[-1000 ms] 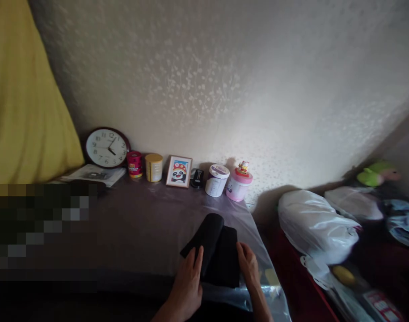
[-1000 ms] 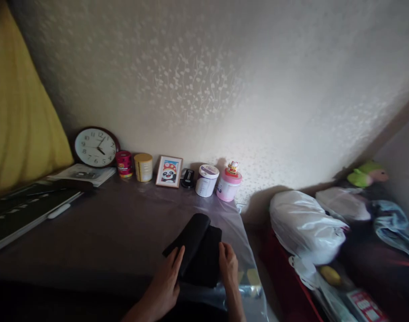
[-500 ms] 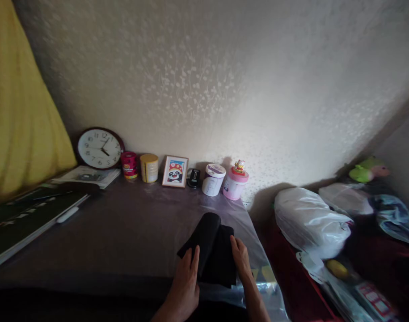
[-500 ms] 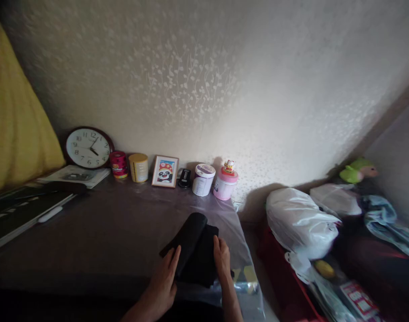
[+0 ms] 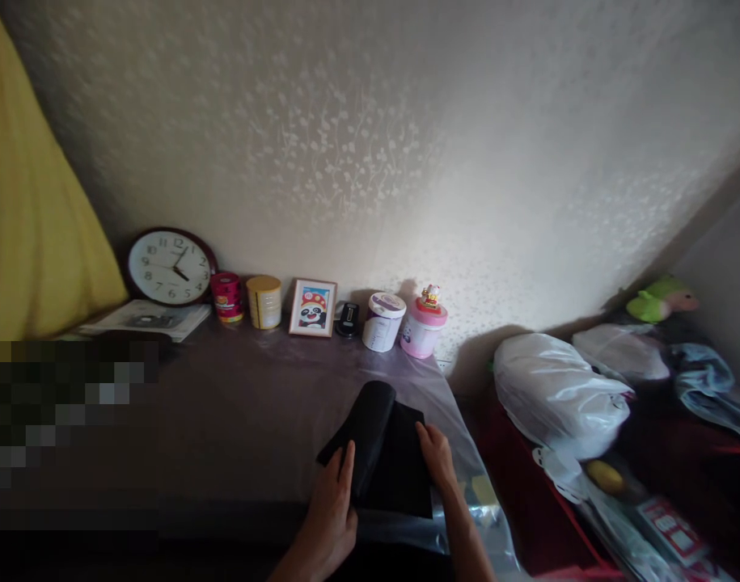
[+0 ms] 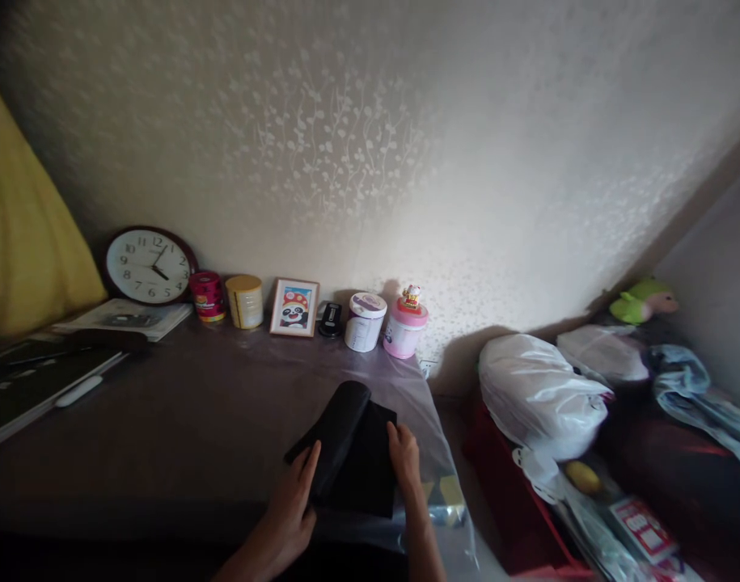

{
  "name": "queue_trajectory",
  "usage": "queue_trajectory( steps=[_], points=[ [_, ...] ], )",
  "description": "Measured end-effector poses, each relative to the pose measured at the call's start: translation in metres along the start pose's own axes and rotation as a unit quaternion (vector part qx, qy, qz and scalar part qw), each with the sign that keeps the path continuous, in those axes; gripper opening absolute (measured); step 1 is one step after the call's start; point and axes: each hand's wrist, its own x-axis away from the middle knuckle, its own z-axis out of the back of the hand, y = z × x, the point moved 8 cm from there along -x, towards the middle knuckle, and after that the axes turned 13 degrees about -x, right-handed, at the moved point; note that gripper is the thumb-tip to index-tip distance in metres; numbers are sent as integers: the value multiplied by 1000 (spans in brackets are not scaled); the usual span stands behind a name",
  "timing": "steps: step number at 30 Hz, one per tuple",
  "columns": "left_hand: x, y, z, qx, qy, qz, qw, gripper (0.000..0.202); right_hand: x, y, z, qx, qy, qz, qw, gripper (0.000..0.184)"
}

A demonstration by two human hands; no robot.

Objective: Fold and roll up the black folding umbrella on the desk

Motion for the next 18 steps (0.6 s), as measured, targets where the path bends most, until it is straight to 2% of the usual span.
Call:
queue_trajectory(
  steps=[5, 9, 13, 18],
  points=[
    [2, 3, -3, -25, 14, -3, 1000, 90, -1, -17, -3, -110, -28, -16, 993, 38],
    [2, 2, -7, -45, 17, 8, 999, 93, -4, -44, -15, -150, -63, -14, 987, 38],
    [3, 2, -9, -63, 20, -1, 998, 93, -12, -65, -37, -141, -85, 5, 986, 39],
    [2, 2, -7, -65, 1, -5, 998, 89, -19, -72, -66, -102, -84, 2, 991, 41]
  ],
)
